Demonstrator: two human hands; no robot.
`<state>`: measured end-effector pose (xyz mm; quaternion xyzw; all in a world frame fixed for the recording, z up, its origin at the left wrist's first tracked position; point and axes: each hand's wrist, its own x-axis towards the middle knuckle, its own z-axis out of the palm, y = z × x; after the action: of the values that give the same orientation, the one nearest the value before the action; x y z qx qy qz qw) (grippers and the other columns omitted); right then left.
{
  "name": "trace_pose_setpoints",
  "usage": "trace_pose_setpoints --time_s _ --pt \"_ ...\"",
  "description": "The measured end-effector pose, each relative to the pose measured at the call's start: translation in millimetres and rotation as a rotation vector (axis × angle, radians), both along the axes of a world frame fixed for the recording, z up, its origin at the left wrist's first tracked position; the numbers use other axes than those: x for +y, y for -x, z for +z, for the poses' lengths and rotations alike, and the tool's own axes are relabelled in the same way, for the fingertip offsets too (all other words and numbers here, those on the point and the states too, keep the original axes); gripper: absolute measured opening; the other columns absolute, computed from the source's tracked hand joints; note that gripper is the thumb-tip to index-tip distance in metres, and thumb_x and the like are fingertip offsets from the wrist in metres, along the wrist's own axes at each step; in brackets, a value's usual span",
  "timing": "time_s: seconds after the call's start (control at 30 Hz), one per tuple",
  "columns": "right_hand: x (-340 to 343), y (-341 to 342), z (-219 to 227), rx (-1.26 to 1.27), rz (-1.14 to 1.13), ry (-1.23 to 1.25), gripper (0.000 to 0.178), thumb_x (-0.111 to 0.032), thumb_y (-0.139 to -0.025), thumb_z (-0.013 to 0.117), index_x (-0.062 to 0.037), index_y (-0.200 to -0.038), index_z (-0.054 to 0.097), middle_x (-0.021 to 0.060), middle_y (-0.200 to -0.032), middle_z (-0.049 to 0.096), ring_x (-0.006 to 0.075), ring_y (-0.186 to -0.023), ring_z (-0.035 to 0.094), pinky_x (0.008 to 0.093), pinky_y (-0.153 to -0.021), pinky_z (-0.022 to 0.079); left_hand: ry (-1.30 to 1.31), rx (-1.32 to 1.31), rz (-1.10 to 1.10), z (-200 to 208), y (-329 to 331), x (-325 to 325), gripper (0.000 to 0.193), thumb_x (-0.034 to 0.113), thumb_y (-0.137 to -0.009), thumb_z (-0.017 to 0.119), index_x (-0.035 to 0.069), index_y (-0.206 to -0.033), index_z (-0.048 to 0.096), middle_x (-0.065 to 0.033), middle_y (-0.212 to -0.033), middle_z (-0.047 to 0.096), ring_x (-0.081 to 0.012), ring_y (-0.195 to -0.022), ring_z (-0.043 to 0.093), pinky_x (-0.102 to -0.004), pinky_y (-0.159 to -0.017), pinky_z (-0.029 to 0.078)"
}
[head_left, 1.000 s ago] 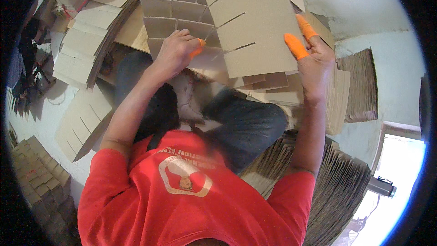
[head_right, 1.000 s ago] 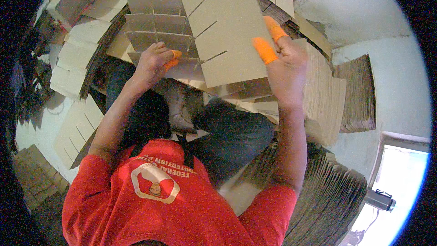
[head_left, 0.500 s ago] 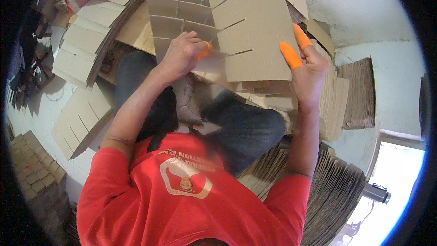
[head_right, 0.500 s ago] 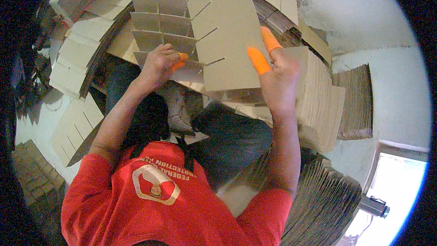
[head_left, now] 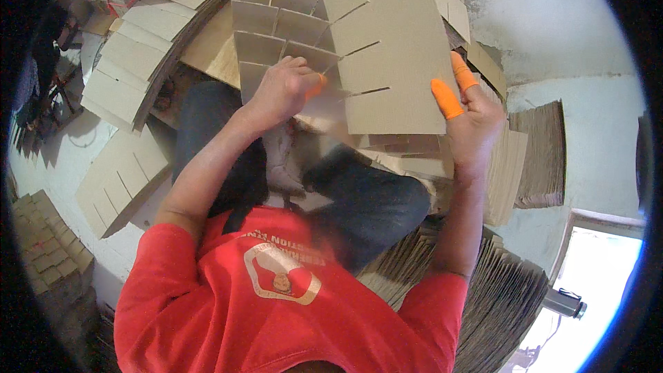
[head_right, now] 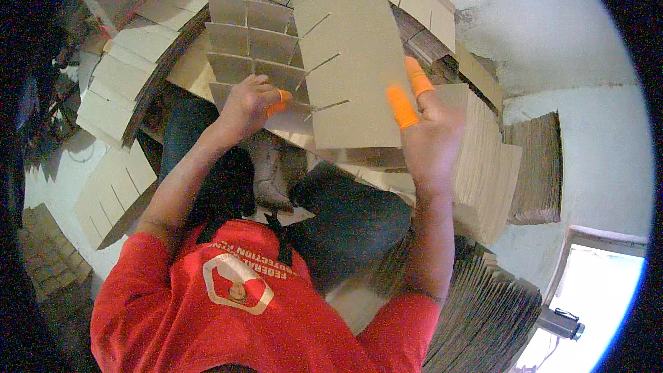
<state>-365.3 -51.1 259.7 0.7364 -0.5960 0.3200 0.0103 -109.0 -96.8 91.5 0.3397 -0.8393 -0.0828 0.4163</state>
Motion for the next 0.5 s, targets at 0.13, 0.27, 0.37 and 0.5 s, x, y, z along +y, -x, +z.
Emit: trace_pose_setpoints --time_s 0.13,0.27,0.37,0.5 --pt "2 1 -6 -0.016 0.005 -0.026 0.049 -0.008 -0.081 0.076 -0.0025 -0.127 0.061 0.0031 -0.089 0.058 0.0061 -0.076 0.049 0.0225 -0.068 0.042 0.002 0.011 -0.014 1 3 -1 0.017 0.008 -0.073 0.069 0.010 -0.091 0.068 -0.0072 -0.072 0.059 -0.0276 -0.072 0.057 -0.0387 -0.065 0.046" --pt "4 -1 -5 -0.066 -0.028 -0.106 0.049 -0.005 -0.081 0.075 -0.0002 -0.127 0.060 0.0056 -0.108 0.068 0.0047 -0.086 0.058 0.0214 -0.075 0.048 0.010 0.010 -0.005 -3 1 -1 0.016 0.009 -0.074 0.069 0.009 -0.090 0.067 -0.0069 -0.071 0.058 -0.0271 -0.072 0.056 -0.0386 -0.064 0.045" --pt "4 -7 -10 0.026 -0.079 -0.212 0.049 -0.008 -0.082 0.074 -0.0017 -0.128 0.060 0.0086 -0.104 0.067 0.0070 -0.082 0.057 0.0257 -0.072 0.048 0.010 0.027 -0.020 0 1 2 0.015 0.008 -0.074 0.067 0.008 -0.090 0.067 -0.0069 -0.071 0.058 -0.0276 -0.074 0.056 -0.0385 -0.065 0.045" --pt "-7 -9 -39 0.031 0.141 -0.036 0.049 -0.017 -0.082 0.075 -0.0074 -0.128 0.061 0.0122 -0.065 0.057 0.0185 -0.054 0.050 0.0360 -0.053 0.043 -0.011 0.002 -0.033 2 5 3 0.014 0.007 -0.075 0.065 0.008 -0.088 0.067 -0.0072 -0.073 0.060 -0.0287 -0.075 0.056 -0.0385 -0.067 0.045"
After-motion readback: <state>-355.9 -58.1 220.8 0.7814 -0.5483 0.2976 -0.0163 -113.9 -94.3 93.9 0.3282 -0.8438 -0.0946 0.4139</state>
